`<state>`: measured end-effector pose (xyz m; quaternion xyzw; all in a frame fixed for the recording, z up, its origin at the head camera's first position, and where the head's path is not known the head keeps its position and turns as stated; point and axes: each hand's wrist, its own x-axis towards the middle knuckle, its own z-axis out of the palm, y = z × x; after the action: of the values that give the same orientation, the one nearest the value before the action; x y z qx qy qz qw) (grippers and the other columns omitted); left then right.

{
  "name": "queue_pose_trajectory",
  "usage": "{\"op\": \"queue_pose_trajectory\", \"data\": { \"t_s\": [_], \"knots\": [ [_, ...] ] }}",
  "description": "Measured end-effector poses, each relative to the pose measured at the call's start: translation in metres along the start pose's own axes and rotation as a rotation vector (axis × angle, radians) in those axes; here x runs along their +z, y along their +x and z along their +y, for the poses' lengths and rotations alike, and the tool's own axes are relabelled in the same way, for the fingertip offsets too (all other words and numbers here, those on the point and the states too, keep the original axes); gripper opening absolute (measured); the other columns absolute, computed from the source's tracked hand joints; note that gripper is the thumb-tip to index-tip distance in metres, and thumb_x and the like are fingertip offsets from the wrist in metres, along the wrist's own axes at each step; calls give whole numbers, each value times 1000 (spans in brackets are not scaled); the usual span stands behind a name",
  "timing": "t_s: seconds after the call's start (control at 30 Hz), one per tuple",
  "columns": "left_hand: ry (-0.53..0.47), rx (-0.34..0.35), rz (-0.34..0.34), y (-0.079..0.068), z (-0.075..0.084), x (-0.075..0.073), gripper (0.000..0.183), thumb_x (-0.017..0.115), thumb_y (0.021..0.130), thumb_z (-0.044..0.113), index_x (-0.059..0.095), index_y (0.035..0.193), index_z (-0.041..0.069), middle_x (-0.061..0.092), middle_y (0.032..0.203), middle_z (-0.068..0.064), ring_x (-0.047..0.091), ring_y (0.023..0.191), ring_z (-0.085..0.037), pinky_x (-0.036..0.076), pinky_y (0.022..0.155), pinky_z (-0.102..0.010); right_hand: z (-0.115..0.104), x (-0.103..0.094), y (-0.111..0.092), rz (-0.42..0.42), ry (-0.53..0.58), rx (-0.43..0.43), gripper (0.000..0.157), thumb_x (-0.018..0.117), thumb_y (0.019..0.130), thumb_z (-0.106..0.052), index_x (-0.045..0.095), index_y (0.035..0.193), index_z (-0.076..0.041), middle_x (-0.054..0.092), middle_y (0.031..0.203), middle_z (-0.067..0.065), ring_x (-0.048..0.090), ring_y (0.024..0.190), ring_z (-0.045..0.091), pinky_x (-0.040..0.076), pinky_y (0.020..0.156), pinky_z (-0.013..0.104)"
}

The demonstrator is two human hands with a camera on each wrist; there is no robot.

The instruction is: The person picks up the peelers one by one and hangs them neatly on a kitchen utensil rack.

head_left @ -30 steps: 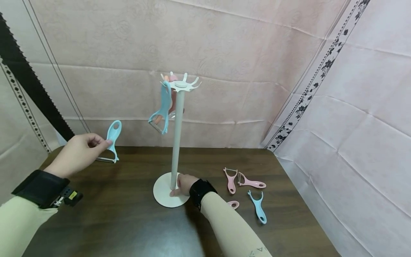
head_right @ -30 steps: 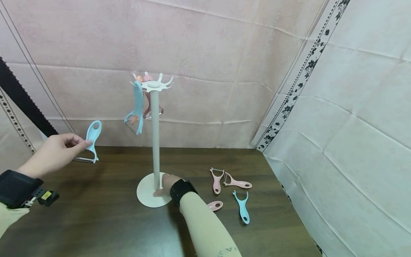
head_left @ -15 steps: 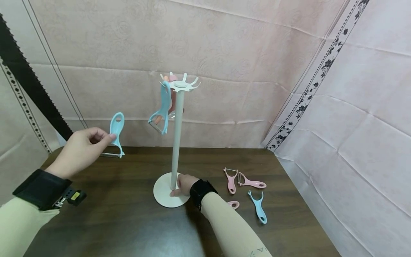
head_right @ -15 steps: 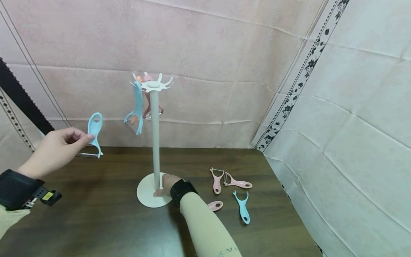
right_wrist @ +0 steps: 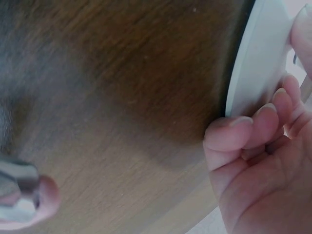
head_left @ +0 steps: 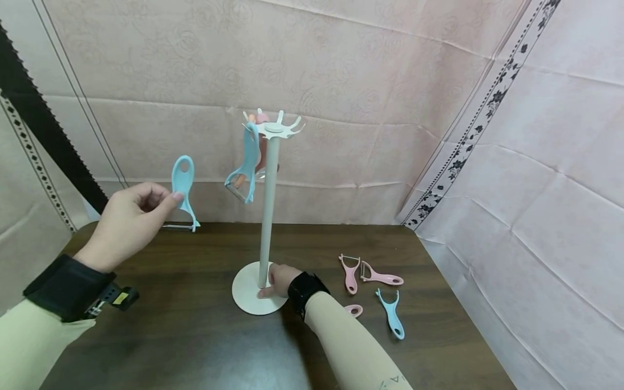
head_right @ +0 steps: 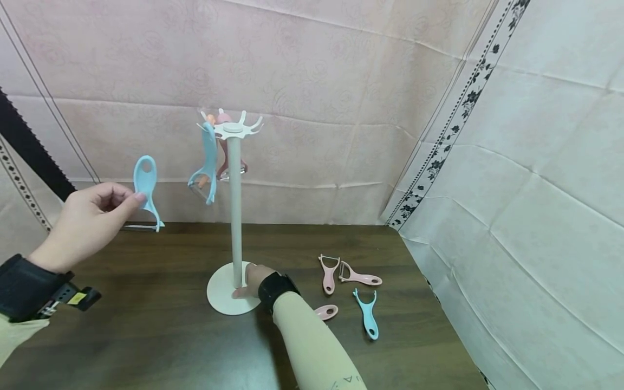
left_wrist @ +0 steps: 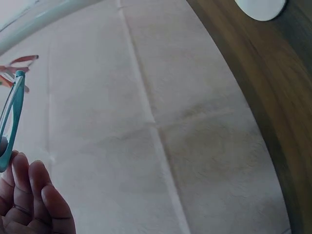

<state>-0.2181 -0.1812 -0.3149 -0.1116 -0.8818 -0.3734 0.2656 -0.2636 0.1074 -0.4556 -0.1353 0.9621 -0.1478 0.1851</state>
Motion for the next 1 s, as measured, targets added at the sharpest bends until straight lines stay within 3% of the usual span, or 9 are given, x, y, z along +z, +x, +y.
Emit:
{"op": "queue_pose_trajectory", "data": {
  "t_s": [0.3,0.53,1.0],
  "knots": [
    [-99,66,11,1,24,1,16,65,90,29,68,89,13,61,71,-3,48,64,-13,38,52,-21,3,3,4,-6,19,-10,38,76,75,-44,53,84,-15,56,70,-1,51,66,14,42,57,26],
    [-113,93,-44,3,46,3,18,64,90,31,68,90,13,62,78,-4,50,68,-15,40,53,-24,0,0,-1,-8,53,1,38,77,75,-42,53,83,-13,52,69,-1,49,65,15,39,56,25],
    [-231,163,-44,16,95,0,14,63,91,30,66,86,17,53,66,-3,44,60,-17,35,48,-27,4,3,3,5,35,-18,40,76,75,-44,51,82,-14,51,67,-2,47,63,13,38,53,24]
  ]
}}
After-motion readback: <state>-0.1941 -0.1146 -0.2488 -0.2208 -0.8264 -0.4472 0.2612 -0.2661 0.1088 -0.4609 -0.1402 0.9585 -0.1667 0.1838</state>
